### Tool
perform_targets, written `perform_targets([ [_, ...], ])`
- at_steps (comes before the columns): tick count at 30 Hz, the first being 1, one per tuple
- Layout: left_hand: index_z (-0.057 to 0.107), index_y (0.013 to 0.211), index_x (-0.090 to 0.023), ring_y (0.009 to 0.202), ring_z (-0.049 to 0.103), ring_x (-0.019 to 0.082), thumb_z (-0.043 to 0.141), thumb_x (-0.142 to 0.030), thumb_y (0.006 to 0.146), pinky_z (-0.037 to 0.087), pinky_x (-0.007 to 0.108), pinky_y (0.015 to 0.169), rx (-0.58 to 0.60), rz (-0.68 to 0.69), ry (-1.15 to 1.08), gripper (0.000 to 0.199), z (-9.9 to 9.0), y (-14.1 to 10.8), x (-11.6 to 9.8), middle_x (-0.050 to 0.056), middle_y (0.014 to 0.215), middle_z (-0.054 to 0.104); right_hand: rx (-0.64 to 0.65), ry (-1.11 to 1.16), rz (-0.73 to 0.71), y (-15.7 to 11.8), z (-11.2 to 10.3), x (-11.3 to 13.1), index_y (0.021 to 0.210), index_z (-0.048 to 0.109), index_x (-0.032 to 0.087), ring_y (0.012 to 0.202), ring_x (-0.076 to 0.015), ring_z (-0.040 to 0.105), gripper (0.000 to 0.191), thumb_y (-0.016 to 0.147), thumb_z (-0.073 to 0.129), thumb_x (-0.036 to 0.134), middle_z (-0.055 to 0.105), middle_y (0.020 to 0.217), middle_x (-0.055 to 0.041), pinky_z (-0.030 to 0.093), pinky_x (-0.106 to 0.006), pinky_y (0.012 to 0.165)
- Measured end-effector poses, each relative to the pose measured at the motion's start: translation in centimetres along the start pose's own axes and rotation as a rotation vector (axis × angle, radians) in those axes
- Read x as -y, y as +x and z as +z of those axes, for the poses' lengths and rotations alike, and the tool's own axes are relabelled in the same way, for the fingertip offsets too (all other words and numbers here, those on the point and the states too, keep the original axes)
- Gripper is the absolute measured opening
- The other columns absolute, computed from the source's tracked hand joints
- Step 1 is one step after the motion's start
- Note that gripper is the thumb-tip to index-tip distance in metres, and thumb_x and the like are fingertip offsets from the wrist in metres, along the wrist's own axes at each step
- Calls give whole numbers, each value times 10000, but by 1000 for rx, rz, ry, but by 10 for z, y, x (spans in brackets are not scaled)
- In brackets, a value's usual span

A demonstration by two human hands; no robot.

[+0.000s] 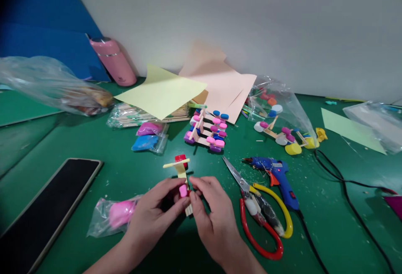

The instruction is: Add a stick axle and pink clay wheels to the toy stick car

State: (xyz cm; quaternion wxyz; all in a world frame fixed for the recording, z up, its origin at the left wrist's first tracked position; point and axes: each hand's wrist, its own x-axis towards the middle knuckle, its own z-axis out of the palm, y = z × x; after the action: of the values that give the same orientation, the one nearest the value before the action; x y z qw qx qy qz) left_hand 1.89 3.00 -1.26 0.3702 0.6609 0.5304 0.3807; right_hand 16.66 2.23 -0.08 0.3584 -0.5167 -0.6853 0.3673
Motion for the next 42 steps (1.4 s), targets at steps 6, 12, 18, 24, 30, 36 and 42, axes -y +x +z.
perform_targets([
  [6,599,934,-156,608,553,126,591,-177,723,459,233,567,13,-1,-5,212,2,0,2,15,705,597,-22,-15,12,-2,1,-3,1101,522,254,939,-135,532,275,852,445,166,533,1023,-24,434,-243,834],
  [12,592,945,-149,620,553,131,586,-178,726,462,240,576,9,7,4,221,2,-1,2,21,716,598,-21,-7,9,-1,0,-1,1084,540,252,918,-134,538,268,847,452,165,538,997,-25,441,-240,809],
  [18,583,938,-144,609,545,123,563,-160,733,468,234,572,-7,15,-20,207,2,-1,1,23,726,592,-22,22,36,2,-2,1,1054,565,255,851,-132,547,260,821,490,168,538,950,-21,458,-227,741],
  [24,588,921,-146,606,554,121,550,-133,731,479,232,576,-6,30,-22,194,1,-2,-1,25,721,605,12,37,45,2,-2,4,1030,587,271,898,-133,534,245,837,468,180,514,968,-20,453,-218,766],
  [30,604,923,-187,753,608,133,544,-128,750,489,226,679,-20,113,-2,192,-1,-1,-4,34,849,664,29,46,69,3,-2,6,1006,600,264,963,-144,510,222,840,468,199,482,1025,-29,445,-229,817],
  [36,602,937,-197,790,617,147,540,-132,754,497,244,706,-41,97,17,204,1,-3,-4,36,879,671,6,34,71,2,-1,5,1006,606,263,985,-170,508,221,838,472,213,483,1041,-43,455,-269,832],
  [42,599,933,-199,763,616,143,538,-130,756,498,236,681,-37,100,22,200,1,-2,-4,33,858,668,0,34,57,1,-2,4,1010,614,269,987,-174,511,234,839,469,205,475,1062,-44,451,-286,845],
])
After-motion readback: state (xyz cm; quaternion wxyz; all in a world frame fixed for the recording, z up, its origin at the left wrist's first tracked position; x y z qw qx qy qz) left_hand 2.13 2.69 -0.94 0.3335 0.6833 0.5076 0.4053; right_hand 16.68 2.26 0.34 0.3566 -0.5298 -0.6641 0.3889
